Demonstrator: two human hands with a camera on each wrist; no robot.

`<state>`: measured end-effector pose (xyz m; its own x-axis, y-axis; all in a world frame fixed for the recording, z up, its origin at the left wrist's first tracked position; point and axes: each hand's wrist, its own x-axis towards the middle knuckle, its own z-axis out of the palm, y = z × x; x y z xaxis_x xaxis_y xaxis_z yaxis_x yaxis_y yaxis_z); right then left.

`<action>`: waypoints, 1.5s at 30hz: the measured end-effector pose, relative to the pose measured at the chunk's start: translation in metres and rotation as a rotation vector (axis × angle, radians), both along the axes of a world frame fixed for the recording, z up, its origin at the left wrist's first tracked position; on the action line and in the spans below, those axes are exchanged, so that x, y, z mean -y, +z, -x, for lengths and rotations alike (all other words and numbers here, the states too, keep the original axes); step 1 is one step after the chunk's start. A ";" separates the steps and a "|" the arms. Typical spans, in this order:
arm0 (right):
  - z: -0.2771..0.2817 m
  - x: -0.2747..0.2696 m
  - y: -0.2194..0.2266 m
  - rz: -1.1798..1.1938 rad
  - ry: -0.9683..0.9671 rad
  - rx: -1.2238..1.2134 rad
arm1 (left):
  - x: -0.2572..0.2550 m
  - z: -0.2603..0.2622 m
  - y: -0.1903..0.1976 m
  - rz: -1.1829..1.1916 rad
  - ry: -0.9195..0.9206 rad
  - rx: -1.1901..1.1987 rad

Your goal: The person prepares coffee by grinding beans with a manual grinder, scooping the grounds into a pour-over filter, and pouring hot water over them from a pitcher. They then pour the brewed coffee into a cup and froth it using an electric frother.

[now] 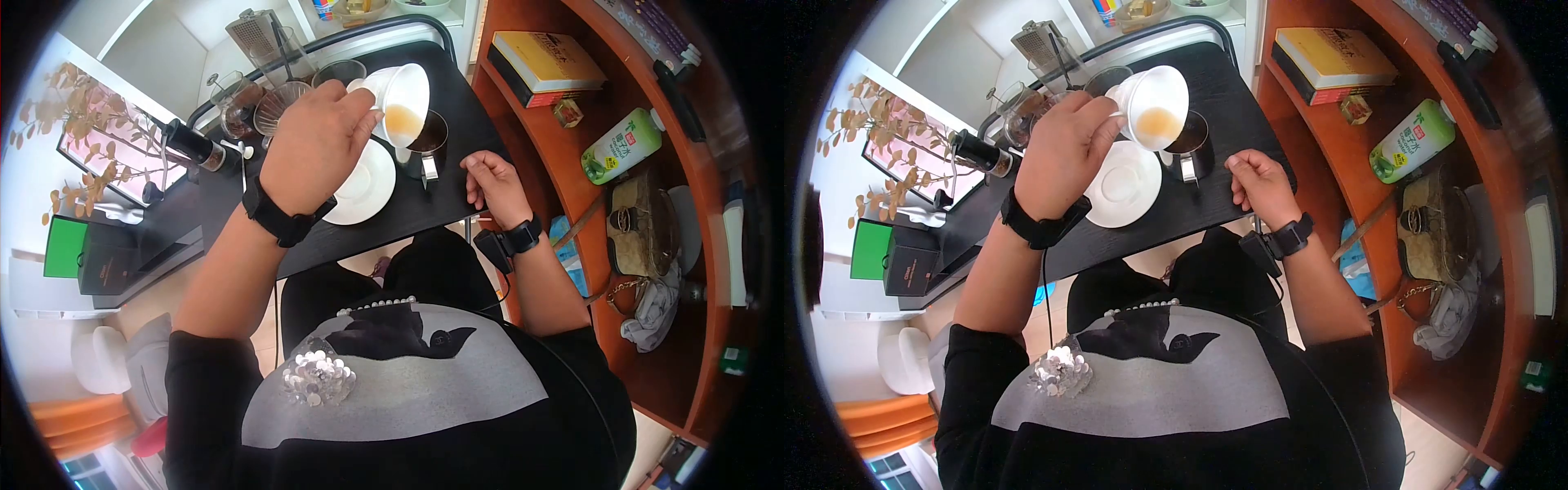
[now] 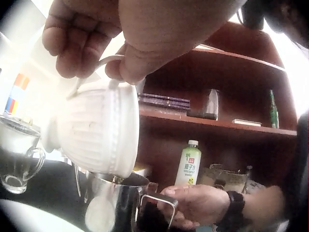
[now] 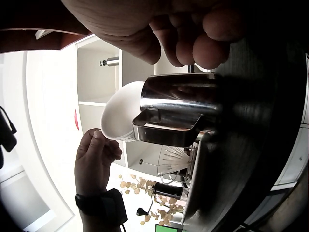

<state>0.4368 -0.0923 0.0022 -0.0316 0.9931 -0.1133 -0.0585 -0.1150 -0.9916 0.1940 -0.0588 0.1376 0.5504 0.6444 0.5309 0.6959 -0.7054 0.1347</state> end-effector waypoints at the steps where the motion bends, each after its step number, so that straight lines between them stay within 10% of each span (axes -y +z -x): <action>1: 0.000 0.000 0.000 0.002 -0.002 0.002 | 0.001 -0.001 0.000 0.000 0.000 0.000; 29: 0.003 0.000 0.000 0.057 -0.011 0.024 | 0.002 -0.013 -0.001 -0.179 -0.110 -0.252; 45: 0.013 0.011 0.000 -0.031 -0.048 0.118 | 0.027 0.072 -0.061 0.824 0.070 1.036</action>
<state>0.4242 -0.1034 0.0023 0.0278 0.9962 -0.0823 0.0545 -0.0838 -0.9950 0.1225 -0.0858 0.0764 0.0828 0.9887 0.1249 0.0443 -0.1289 0.9907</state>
